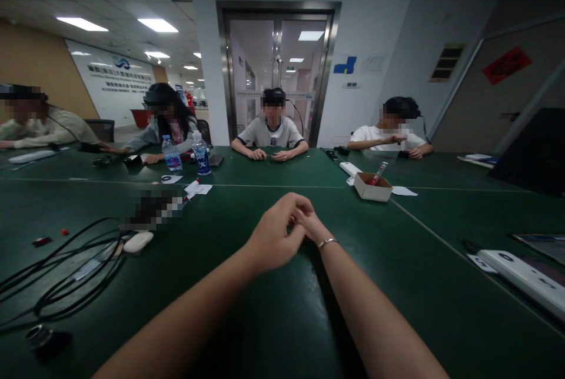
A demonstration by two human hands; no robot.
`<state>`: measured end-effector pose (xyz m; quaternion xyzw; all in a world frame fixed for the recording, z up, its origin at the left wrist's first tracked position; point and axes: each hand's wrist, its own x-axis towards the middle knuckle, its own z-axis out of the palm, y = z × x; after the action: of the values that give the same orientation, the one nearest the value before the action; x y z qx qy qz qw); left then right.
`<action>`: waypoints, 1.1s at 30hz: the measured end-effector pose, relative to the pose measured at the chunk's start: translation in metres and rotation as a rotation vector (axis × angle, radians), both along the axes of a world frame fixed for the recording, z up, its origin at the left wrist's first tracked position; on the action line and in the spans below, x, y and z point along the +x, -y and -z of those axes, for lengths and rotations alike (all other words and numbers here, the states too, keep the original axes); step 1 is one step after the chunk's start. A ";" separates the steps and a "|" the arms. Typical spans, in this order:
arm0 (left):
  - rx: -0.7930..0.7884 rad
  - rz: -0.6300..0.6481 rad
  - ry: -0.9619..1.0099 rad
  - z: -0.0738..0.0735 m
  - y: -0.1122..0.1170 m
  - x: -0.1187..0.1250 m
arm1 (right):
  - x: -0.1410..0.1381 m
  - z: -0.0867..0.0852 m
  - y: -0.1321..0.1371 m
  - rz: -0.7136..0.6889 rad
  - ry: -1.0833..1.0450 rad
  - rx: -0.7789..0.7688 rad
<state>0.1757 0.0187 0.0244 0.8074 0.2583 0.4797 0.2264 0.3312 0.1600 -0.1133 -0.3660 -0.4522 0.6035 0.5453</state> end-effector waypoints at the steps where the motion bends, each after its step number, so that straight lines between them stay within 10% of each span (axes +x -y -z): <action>1: -0.036 -0.066 0.020 0.012 -0.025 -0.001 | -0.001 -0.003 -0.002 -0.003 -0.007 -0.018; 7: -0.262 -0.510 0.141 0.068 -0.154 -0.021 | -0.006 -0.021 -0.020 0.038 0.017 -0.080; 11: -0.473 -0.672 0.217 0.098 -0.191 -0.024 | -0.008 -0.015 -0.032 0.097 0.062 -0.069; 18: -0.494 -0.496 0.199 0.144 -0.184 -0.011 | -0.002 0.004 -0.032 0.127 0.064 0.052; 33: -0.512 -0.356 0.112 0.142 -0.170 -0.013 | -0.003 0.004 -0.026 0.080 0.149 0.106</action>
<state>0.1626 0.1890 -0.1180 0.6385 0.4952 0.4748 0.3488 0.3280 0.1860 -0.1169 -0.3982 -0.5080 0.5274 0.5525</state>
